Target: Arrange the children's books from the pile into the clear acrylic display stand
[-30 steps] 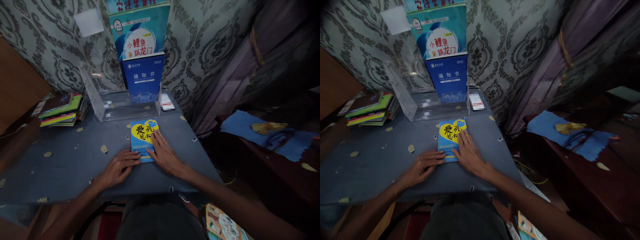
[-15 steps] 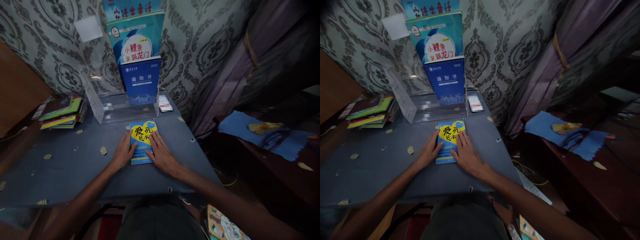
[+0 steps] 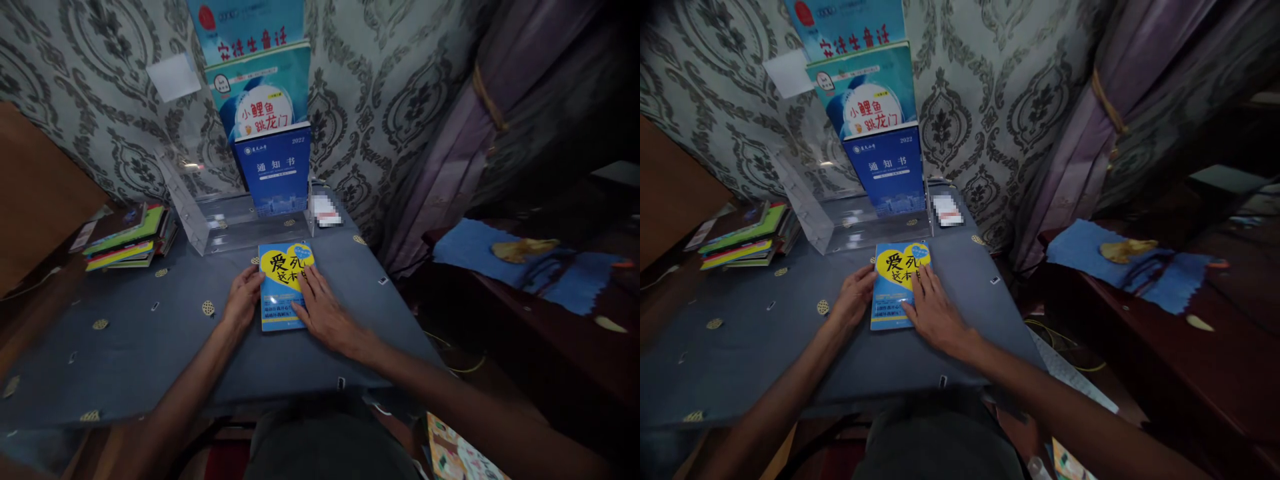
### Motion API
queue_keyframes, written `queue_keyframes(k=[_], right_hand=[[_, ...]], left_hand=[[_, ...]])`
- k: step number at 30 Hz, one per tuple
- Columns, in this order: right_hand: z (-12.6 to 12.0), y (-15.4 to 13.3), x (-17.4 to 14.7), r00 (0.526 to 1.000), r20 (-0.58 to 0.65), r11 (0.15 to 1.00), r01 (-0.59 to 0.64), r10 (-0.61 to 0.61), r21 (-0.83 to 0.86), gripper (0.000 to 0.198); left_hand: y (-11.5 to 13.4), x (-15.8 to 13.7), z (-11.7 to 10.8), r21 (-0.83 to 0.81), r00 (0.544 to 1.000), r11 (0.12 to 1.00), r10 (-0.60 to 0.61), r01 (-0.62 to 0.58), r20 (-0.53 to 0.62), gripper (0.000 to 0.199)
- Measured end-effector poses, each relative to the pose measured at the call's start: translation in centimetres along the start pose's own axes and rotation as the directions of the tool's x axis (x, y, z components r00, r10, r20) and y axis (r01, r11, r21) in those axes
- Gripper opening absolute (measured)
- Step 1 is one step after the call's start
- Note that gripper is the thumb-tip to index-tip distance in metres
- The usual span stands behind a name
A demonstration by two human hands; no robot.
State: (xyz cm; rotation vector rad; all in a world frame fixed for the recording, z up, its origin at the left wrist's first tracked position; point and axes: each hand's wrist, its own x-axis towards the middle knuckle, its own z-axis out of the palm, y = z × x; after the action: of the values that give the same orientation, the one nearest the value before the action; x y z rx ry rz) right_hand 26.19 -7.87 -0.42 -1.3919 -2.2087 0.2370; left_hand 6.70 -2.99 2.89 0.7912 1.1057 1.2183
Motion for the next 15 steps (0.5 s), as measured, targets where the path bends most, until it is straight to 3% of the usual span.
queue_keyframes(k=[2, 5, 15], right_hand=[[-0.1, 0.0, 0.0, 1.000, -0.010, 1.000, 0.009, -0.009, 0.002, 0.067], [-0.2, -0.1, 0.0, 0.999, -0.029, 1.000, 0.014, -0.014, -0.004, 0.066], [-0.1, -0.2, -0.3, 0.997, -0.078, 1.000, 0.008, -0.007, 0.002, 0.070]], left_hand=[[0.2, 0.1, 0.6, -0.009, 0.996, 0.998, -0.067, 0.068, 0.058, 0.051], [0.1, 0.2, 1.2, -0.005, 0.994, 0.997, -0.076, 0.077, 0.075, 0.059], [-0.5, -1.0, 1.9, 0.006, 0.990, 0.994, 0.108, -0.109, 0.096, 0.083]])
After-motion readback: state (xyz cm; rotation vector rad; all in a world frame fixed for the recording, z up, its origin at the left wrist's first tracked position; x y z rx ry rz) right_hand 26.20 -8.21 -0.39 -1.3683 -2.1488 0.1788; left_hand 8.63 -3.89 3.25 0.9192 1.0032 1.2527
